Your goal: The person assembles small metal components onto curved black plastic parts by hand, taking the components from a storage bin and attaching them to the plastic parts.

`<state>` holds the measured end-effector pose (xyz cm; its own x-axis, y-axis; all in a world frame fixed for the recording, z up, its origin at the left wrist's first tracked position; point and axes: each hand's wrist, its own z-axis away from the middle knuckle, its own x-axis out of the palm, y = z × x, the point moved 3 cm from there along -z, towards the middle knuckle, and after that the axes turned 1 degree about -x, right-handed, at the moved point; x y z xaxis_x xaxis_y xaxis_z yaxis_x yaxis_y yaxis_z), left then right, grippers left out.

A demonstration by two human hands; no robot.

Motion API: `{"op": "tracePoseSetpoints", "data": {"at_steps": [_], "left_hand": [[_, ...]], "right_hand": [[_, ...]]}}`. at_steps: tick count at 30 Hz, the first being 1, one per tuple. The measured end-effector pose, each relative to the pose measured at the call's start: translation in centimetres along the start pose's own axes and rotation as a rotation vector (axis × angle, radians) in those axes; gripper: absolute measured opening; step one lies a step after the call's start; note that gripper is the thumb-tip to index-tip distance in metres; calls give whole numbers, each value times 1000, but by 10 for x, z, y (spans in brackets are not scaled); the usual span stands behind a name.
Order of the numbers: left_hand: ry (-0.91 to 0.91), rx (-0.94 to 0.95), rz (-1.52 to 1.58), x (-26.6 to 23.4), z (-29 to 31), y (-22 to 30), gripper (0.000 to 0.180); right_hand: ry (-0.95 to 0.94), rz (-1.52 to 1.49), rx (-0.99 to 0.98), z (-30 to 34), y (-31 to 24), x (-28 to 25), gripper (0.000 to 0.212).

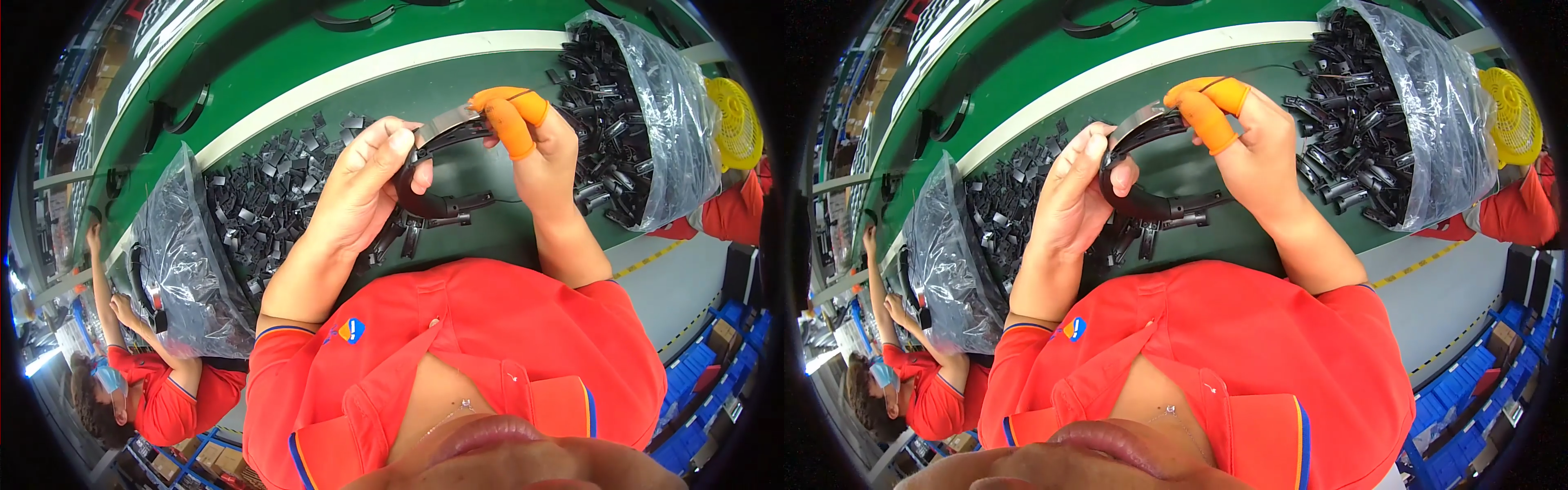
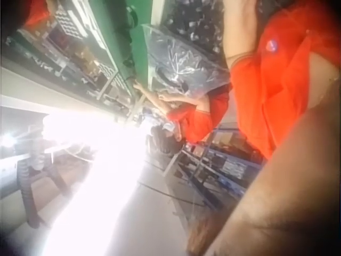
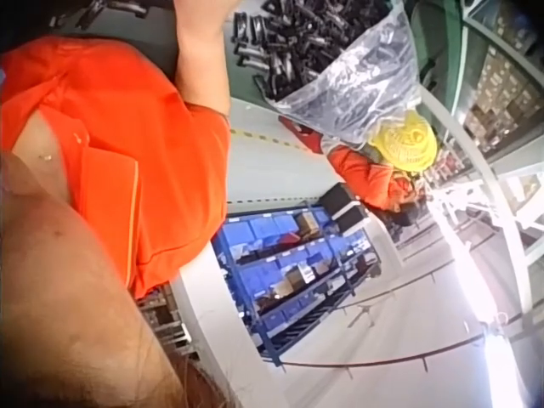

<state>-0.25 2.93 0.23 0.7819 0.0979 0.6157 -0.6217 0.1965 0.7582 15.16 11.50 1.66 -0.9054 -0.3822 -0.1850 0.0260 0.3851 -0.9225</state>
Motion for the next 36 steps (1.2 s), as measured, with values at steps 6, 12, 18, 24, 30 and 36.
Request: {"op": "tracePoseSetpoints", "data": {"at_steps": [6,12,18,24,30,36], "left_hand": [[17,157,-52,2,-1,-1,22],[-42,184,-49,-4,-8,-2,33],[-62,255,-345,2,-2,-2,31],[-59,325,-525,-3,1,-2,22],[-37,390,-889,4,4,1,18],[-256,328,-1092,20,12,13,25]], "right_hand": [[-105,-373,244,14,11,2,23],[-162,-1153,454,20,11,24,34],[-201,-1039,339,23,2,26,35],[-191,-933,398,22,-8,28,33],[-132,-390,261,22,-14,31,14],[-190,-498,383,17,-4,21,13]]}}
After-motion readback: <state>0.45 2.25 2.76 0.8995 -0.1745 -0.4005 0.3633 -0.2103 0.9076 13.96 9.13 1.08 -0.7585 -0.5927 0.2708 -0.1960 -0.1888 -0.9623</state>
